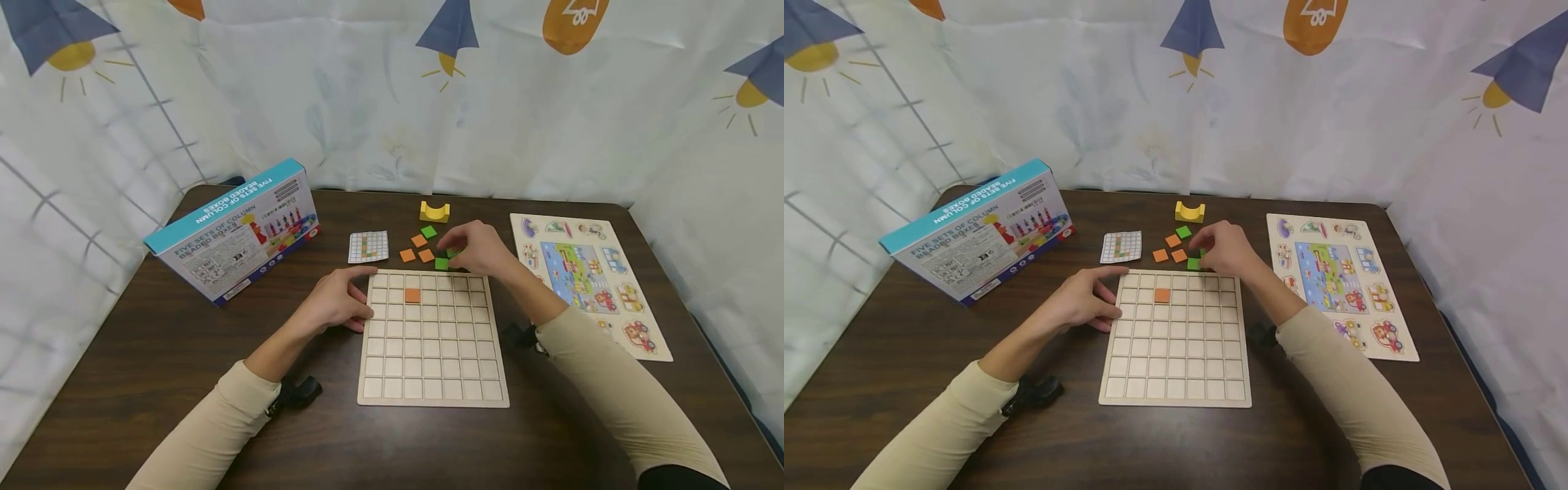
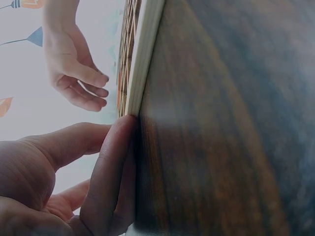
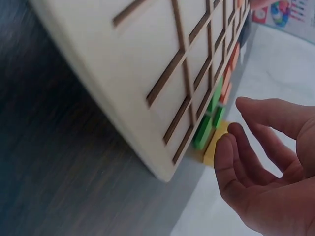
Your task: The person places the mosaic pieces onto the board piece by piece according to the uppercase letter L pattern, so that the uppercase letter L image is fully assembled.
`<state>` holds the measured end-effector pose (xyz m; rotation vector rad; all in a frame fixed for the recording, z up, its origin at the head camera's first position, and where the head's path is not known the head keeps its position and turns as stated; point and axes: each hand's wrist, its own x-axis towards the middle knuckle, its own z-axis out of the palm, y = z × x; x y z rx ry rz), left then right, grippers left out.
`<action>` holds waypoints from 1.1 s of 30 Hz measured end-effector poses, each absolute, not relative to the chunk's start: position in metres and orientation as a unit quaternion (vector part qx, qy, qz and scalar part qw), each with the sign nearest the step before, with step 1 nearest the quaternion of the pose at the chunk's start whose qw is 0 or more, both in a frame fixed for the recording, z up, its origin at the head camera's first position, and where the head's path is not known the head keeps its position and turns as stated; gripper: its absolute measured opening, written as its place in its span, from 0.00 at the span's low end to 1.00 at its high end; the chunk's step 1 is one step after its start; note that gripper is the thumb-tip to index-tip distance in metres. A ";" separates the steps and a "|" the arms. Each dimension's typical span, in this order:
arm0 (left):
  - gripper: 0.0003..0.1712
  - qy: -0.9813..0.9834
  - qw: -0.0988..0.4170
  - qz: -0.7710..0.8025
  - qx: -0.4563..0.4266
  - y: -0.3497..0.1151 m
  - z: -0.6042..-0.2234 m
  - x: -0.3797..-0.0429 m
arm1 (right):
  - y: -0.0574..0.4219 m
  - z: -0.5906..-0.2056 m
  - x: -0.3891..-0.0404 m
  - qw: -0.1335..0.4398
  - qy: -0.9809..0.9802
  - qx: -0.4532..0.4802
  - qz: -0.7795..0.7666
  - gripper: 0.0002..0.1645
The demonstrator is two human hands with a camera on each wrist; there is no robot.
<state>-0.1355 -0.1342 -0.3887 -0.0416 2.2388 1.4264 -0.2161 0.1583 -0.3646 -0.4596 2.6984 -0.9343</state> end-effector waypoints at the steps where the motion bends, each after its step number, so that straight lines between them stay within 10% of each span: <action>1: 0.49 0.819 0.241 0.520 -0.015 -0.134 -0.389 -0.136 | 0.160 -0.365 -0.218 0.123 0.927 -0.154 -0.320 0.19; 33: 0.49 0.821 0.242 0.517 -0.016 -0.135 -0.388 -0.135 | 0.173 -0.384 -0.238 0.124 0.932 -0.141 -0.309 0.17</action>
